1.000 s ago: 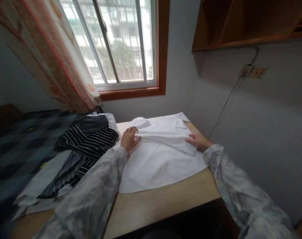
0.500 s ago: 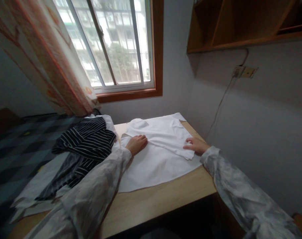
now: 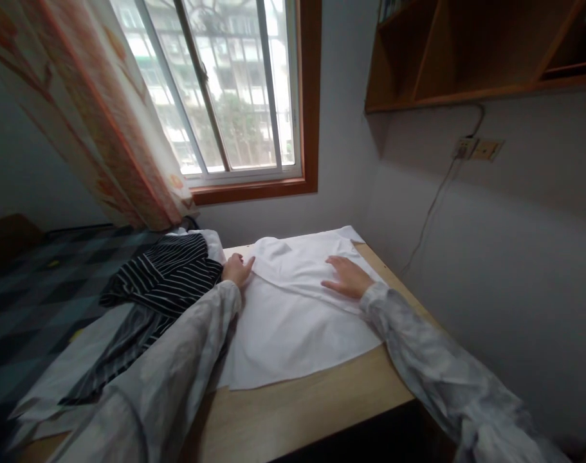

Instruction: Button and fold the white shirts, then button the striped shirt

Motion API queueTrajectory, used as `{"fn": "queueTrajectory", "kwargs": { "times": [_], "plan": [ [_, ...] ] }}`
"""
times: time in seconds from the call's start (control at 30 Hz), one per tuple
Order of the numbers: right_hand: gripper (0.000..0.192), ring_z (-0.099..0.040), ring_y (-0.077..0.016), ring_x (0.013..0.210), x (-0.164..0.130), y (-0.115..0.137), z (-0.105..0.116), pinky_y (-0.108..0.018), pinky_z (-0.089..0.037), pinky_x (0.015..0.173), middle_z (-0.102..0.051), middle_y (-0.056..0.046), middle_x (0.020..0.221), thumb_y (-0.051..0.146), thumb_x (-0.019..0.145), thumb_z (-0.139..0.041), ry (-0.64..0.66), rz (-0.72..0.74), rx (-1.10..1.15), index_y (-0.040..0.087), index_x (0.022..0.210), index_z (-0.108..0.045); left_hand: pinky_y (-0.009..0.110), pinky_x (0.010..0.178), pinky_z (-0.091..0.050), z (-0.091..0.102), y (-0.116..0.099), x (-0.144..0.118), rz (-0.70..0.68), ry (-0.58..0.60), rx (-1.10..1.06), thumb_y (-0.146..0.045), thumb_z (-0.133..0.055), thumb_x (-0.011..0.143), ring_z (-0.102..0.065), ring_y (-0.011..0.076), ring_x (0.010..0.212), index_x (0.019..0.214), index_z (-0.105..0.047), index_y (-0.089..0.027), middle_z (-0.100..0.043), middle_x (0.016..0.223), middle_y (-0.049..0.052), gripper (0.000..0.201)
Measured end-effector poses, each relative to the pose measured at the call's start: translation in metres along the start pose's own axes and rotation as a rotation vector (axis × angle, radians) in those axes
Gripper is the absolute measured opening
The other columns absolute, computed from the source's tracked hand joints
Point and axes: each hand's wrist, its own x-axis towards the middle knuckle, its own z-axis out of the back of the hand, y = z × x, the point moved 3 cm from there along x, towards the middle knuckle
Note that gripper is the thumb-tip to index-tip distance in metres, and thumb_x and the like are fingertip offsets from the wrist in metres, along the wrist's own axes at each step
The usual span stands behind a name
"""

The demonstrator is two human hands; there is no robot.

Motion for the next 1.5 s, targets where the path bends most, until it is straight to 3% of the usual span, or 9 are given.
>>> {"fn": "queueTrajectory", "kwargs": {
  "times": [0.2,0.43,0.67,0.77,0.87,1.0,1.1,1.27,1.5],
  "plan": [
    [0.087,-0.027,-0.0339,0.169,0.073,0.057,-0.08,-0.049,-0.024,0.137,-0.027,-0.019,0.182,0.066,0.106,-0.054,0.072,0.02,-0.012,0.013,0.173,-0.037,0.038,0.092,-0.054,-0.012,0.0,0.004,0.06,0.067,0.021,-0.033,-0.056,0.106,-0.074,0.0321,0.114,0.112,-0.072,-0.019,-0.075,0.126,0.019,0.022],
    [0.084,-0.026,-0.0327,0.17,0.055,0.029,-0.099,-0.052,-0.021,0.138,-0.026,-0.016,0.183,0.068,0.109,-0.042,0.147,-0.041,-0.1,0.018,0.176,-0.032,0.041,0.093,-0.055,-0.009,0.012,0.0,0.046,0.045,0.041,-0.024,-0.05,0.105,-0.072,0.0335,0.114,0.119,-0.068,-0.017,-0.07,0.127,0.022,0.024],
    [0.091,-0.027,-0.0355,0.169,0.025,-0.008,-0.082,-0.052,-0.025,0.137,-0.028,-0.018,0.182,0.072,0.107,-0.04,0.258,-0.105,-0.173,0.013,0.175,-0.034,0.046,0.131,-0.036,-0.015,-0.008,-0.013,-0.538,0.011,-0.012,-0.013,-0.057,0.095,-0.048,0.0326,0.154,0.143,-0.064,-0.02,-0.052,0.167,0.016,0.049],
    [0.093,-0.03,-0.0399,0.167,0.06,0.003,-0.079,-0.056,-0.024,0.137,-0.037,-0.023,0.177,0.073,0.102,-0.05,0.337,-0.159,-0.207,0.009,0.171,-0.043,0.049,0.137,-0.026,-0.029,-0.012,-0.019,-0.577,0.115,-0.02,-0.033,-0.057,0.104,-0.041,0.0318,0.161,0.156,-0.057,-0.02,-0.049,0.171,0.015,0.054],
    [0.082,-0.024,-0.0356,0.17,0.119,0.04,-0.082,-0.054,-0.019,0.138,-0.029,-0.016,0.181,0.062,0.106,-0.05,0.2,-0.061,-0.146,0.015,0.172,-0.041,0.053,0.137,-0.022,-0.04,-0.008,-0.023,-0.51,0.2,0.011,-0.048,-0.054,0.107,-0.036,0.0332,0.165,0.163,-0.051,-0.021,-0.045,0.175,0.016,0.062],
    [0.07,-0.024,-0.0287,0.17,0.184,0.091,-0.108,-0.047,-0.015,0.139,-0.027,-0.013,0.183,0.039,0.109,-0.047,0.094,0.053,-0.029,0.013,0.174,-0.036,0.052,0.138,-0.018,-0.041,-0.003,-0.028,-0.516,0.223,0.039,-0.054,-0.05,0.107,-0.031,0.0318,0.168,0.167,-0.047,-0.022,-0.04,0.178,0.014,0.068],
    [0.063,-0.028,-0.0253,0.169,0.205,0.105,-0.132,-0.041,-0.018,0.138,-0.032,-0.012,0.182,0.03,0.112,-0.039,0.107,0.047,0.011,0.011,0.172,-0.038,0.052,0.139,-0.019,-0.038,0.0,-0.029,-0.5,0.223,0.063,-0.053,-0.05,0.107,-0.032,0.0321,0.168,0.169,-0.044,-0.019,-0.038,0.178,0.017,0.071],
    [0.071,-0.027,-0.0294,0.169,0.203,0.074,-0.143,-0.049,-0.018,0.138,-0.029,-0.013,0.182,0.049,0.112,-0.046,0.139,0.019,-0.018,0.014,0.173,-0.037,0.052,0.138,-0.022,-0.038,0.005,-0.029,-0.427,0.219,0.138,-0.051,-0.045,0.109,-0.03,0.0316,0.169,0.171,-0.04,-0.015,-0.035,0.18,0.018,0.073],
    [0.074,-0.023,-0.027,0.171,0.156,-0.036,-0.106,-0.047,-0.018,0.139,-0.024,-0.009,0.184,0.058,0.114,-0.03,0.134,-0.177,-0.181,0.019,0.177,-0.03,0.052,0.137,-0.023,-0.039,0.008,-0.028,-0.37,0.23,0.224,-0.055,-0.033,0.112,-0.026,0.0323,0.17,0.173,-0.035,-0.012,-0.029,0.182,0.017,0.074]
  ]
}}
